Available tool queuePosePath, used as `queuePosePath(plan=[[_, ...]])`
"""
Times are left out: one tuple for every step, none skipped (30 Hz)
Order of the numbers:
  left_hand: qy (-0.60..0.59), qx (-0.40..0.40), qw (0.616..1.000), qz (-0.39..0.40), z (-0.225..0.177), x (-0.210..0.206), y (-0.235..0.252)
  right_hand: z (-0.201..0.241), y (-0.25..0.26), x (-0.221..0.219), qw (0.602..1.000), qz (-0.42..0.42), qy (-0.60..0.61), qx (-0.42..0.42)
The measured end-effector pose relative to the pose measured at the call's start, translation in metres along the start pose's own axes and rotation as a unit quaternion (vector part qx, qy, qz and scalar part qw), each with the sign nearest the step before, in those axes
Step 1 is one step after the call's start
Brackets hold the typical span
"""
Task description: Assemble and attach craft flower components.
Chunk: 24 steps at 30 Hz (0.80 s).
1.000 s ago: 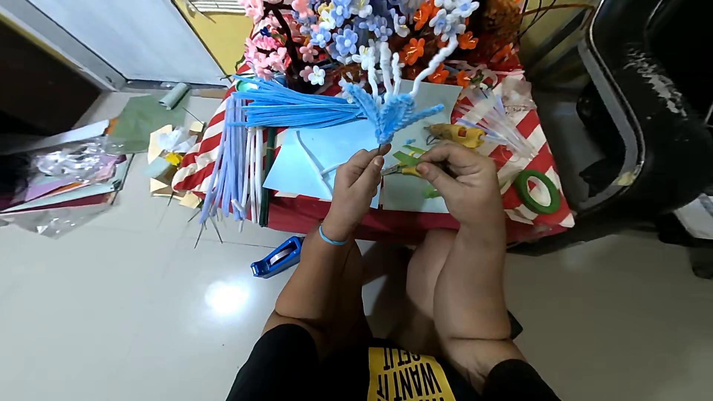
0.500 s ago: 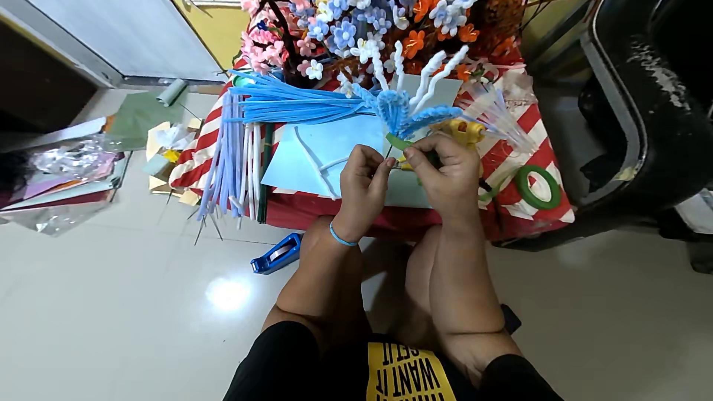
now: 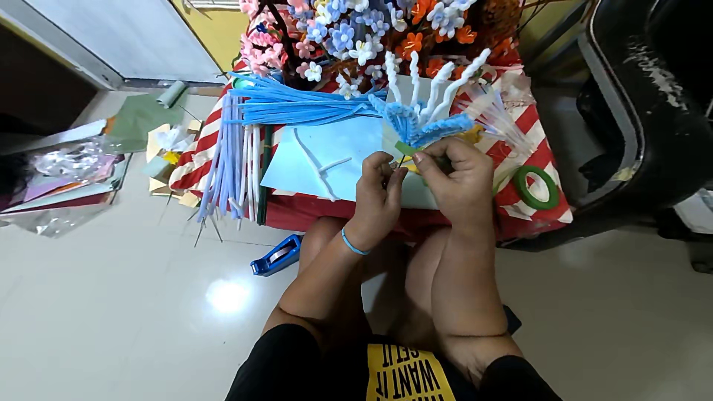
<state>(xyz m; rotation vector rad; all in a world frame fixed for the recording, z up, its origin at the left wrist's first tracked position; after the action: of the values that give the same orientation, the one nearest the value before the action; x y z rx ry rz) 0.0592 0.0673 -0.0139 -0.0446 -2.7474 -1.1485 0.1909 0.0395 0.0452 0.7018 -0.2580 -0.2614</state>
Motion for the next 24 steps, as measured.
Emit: queuePosePath(plan=[[0.001, -0.006, 1.0, -0.002, -0.0008, -0.0007, 0.0003, 0.0005, 0.0005, 0.0007, 1.0, 0.0, 0.0, 0.002], [0.004, -0.01, 1.0, -0.002, -0.0015, -0.0009, 0.0004, 0.001, 0.0006, 0.0013, 1.0, 0.0, -0.001, 0.004], [0.004, -0.013, 1.0, -0.001, -0.0023, -0.001, 0.0004, 0.0013, 0.0003, 0.0018, 1.0, 0.002, -0.003, 0.004], [0.005, -0.015, 1.0, 0.0, -0.0032, -0.0011, 0.0005, 0.0017, 0.0003, 0.0022, 1.0, 0.003, -0.005, 0.004], [0.006, -0.016, 1.0, 0.0, -0.0038, -0.001, 0.0008, 0.0022, 0.0002, 0.0025, 1.0, 0.005, -0.005, 0.005], [0.005, -0.018, 1.0, 0.0, -0.004, -0.0012, 0.0013, 0.0025, 0.0006, 0.0027, 1.0, 0.007, -0.006, 0.007], [0.004, -0.019, 1.0, 0.002, -0.0039, -0.0016, 0.0016, 0.0024, 0.0007, 0.0029, 1.0, 0.01, -0.007, 0.006], [0.002, -0.018, 1.0, 0.006, -0.004, -0.0022, 0.0014, 0.0023, 0.0004, 0.0031, 1.0, 0.012, -0.008, 0.004], [-0.001, -0.015, 1.0, 0.008, -0.0038, -0.0024, 0.0011, 0.0023, 0.0001, 0.0031, 1.0, 0.014, -0.008, 0.004], [-0.002, -0.014, 1.0, 0.008, -0.0036, -0.0027, 0.0015, 0.0023, 0.0006, 0.0033, 1.0, 0.014, -0.008, 0.004], [-0.005, -0.012, 1.0, 0.008, -0.0034, -0.0031, 0.0014, 0.0018, 0.0006, 0.0037, 1.0, 0.012, -0.008, 0.003], [-0.007, -0.012, 1.0, 0.007, -0.0035, -0.0033, 0.0011, 0.0011, 0.0001, 0.0041, 1.0, 0.01, -0.008, 0.0], [-0.008, -0.013, 1.0, 0.007, -0.0038, -0.0035, 0.0008, 0.0005, -0.0003, 0.0045, 1.0, 0.009, -0.009, -0.004], [-0.007, -0.015, 1.0, 0.007, -0.0041, -0.0038, 0.0005, 0.0, -0.0004, 0.005, 1.0, 0.007, -0.011, -0.008], [-0.006, -0.015, 1.0, 0.008, -0.0043, -0.0039, 0.0004, -0.0004, -0.0004, 0.0054, 1.0, 0.005, -0.013, -0.011], [-0.005, -0.015, 1.0, 0.008, -0.0045, -0.0038, 0.0004, -0.0007, -0.0003, 0.0055, 1.0, 0.005, -0.015, -0.013], [-0.004, -0.013, 1.0, 0.009, -0.0045, -0.0037, 0.0004, -0.0008, -0.0002, 0.0055, 1.0, 0.004, -0.018, -0.013], [-0.004, -0.012, 1.0, 0.011, -0.0046, -0.0039, 0.0004, -0.0007, 0.0, 0.0055, 1.0, 0.004, -0.02, -0.012], [-0.004, -0.012, 1.0, 0.014, -0.0048, -0.0044, 0.0003, -0.0006, -0.0001, 0.0057, 1.0, 0.004, -0.022, -0.012], [-0.003, -0.011, 1.0, 0.017, -0.0052, -0.005, 0.0003, -0.0004, -0.0002, 0.0061, 1.0, 0.004, -0.025, -0.012], [-0.001, -0.011, 1.0, 0.02, -0.0057, -0.0054, 0.0005, -0.0003, -0.0005, 0.0064, 1.0, 0.005, -0.028, -0.013], [0.003, -0.012, 1.0, 0.023, -0.0061, -0.0055, 0.0004, -0.0001, -0.0009, 0.0066, 0.999, 0.006, -0.029, -0.014], [0.005, -0.012, 1.0, 0.024, -0.0062, -0.0055, 0.0003, 0.0001, -0.0011, 0.0068, 0.999, 0.007, -0.029, -0.013], [0.008, -0.013, 1.0, 0.024, -0.0064, -0.0055, 0.0004, 0.0004, -0.0011, 0.007, 0.999, 0.007, -0.03, -0.012]])
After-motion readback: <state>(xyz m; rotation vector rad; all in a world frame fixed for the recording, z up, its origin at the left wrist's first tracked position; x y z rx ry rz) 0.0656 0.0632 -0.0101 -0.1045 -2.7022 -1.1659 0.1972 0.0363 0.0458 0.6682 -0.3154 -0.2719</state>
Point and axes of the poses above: each hand's wrist, its own y-axis towards the middle knuckle, its own x-axis out of the back of the hand, z = x × y, the point moved 9 cm from there along y, towards the middle knuckle, and after that the axes turned 11 degrees about y, right-handed, at the moved point
